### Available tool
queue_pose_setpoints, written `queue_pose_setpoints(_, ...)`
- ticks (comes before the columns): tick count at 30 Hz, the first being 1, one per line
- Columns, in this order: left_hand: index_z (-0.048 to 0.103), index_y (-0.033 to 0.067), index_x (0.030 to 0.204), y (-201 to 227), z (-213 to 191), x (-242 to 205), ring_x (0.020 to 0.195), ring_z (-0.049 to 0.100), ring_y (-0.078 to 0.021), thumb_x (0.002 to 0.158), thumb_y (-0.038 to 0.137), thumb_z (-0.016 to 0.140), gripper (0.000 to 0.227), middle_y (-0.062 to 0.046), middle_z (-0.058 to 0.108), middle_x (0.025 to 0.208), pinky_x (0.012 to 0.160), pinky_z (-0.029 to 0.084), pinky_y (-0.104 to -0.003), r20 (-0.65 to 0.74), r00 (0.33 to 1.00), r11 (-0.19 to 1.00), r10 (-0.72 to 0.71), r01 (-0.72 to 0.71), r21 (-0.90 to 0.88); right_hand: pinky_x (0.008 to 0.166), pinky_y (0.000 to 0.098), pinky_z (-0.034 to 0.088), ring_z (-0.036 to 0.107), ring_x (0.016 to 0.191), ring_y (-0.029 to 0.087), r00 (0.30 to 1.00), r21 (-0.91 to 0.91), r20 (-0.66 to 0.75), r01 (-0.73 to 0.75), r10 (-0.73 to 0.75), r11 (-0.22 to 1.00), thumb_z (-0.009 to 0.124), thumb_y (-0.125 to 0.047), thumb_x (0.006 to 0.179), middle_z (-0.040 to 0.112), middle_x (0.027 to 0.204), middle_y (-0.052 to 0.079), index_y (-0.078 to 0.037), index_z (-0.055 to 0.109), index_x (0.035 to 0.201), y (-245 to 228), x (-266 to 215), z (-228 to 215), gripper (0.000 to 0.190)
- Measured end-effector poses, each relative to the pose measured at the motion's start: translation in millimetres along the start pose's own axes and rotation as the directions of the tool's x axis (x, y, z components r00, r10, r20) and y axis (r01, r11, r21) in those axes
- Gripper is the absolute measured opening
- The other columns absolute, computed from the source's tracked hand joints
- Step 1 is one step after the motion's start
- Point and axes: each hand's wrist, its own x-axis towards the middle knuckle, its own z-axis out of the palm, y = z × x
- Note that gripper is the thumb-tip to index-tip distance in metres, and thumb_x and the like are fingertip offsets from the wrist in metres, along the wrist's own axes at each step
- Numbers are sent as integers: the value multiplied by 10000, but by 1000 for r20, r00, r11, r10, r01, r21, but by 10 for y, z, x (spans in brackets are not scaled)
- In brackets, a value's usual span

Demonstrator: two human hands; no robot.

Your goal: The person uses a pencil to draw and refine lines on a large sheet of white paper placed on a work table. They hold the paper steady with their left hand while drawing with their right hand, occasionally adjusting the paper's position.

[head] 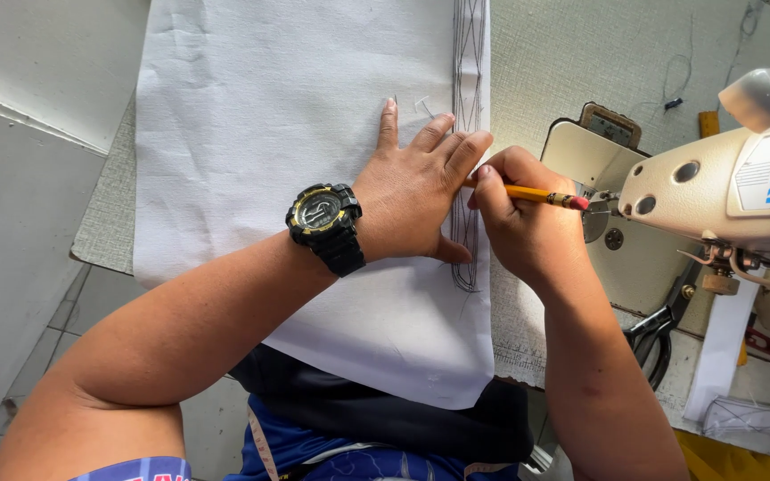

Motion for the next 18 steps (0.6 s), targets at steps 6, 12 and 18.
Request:
queue_pose_setpoints(6, 352, 90, 1510, -2, 32, -2, 1459, 348, -376, 540, 957, 793, 1374, -99, 474, 1491, 1040, 147, -879, -3, 999, 999, 36, -36, 16, 639, 284, 464, 612, 659, 120, 952, 31, 237, -206, 193, 978, 550, -154, 970, 707, 687, 22, -73, 675, 734, -124, -256, -244, 279)
queue_pose_setpoints(12, 511, 90, 1376, -13, 7, -16, 1434, 357, -388, 559, 921, 769, 1194, -104, 458, 1457, 1068, 167, -848, -25, 996, 993, 88, -86, 83, 679, 215, 601, 702, 807, 114, 977, 363, -183, -36, 109, 931, 608, -139, 1019, 710, 948, 62, -49, 660, 1133, 169, 19, -148, 155)
queue_pose_setpoints(18, 441, 73, 1438, -50, 25, -12, 1539, 208, -373, 633, 960, 670, 1219, -164, 304, 1644, 1145, 55, -780, 73, 995, 996, 66, -70, 63, 582, 220, 510, 681, 828, 102, 984, 428, -154, -14, 88, 904, 518, -209, 1004, 728, 1091, 54, -76, 587, 1284, 335, 324, 17, 317)
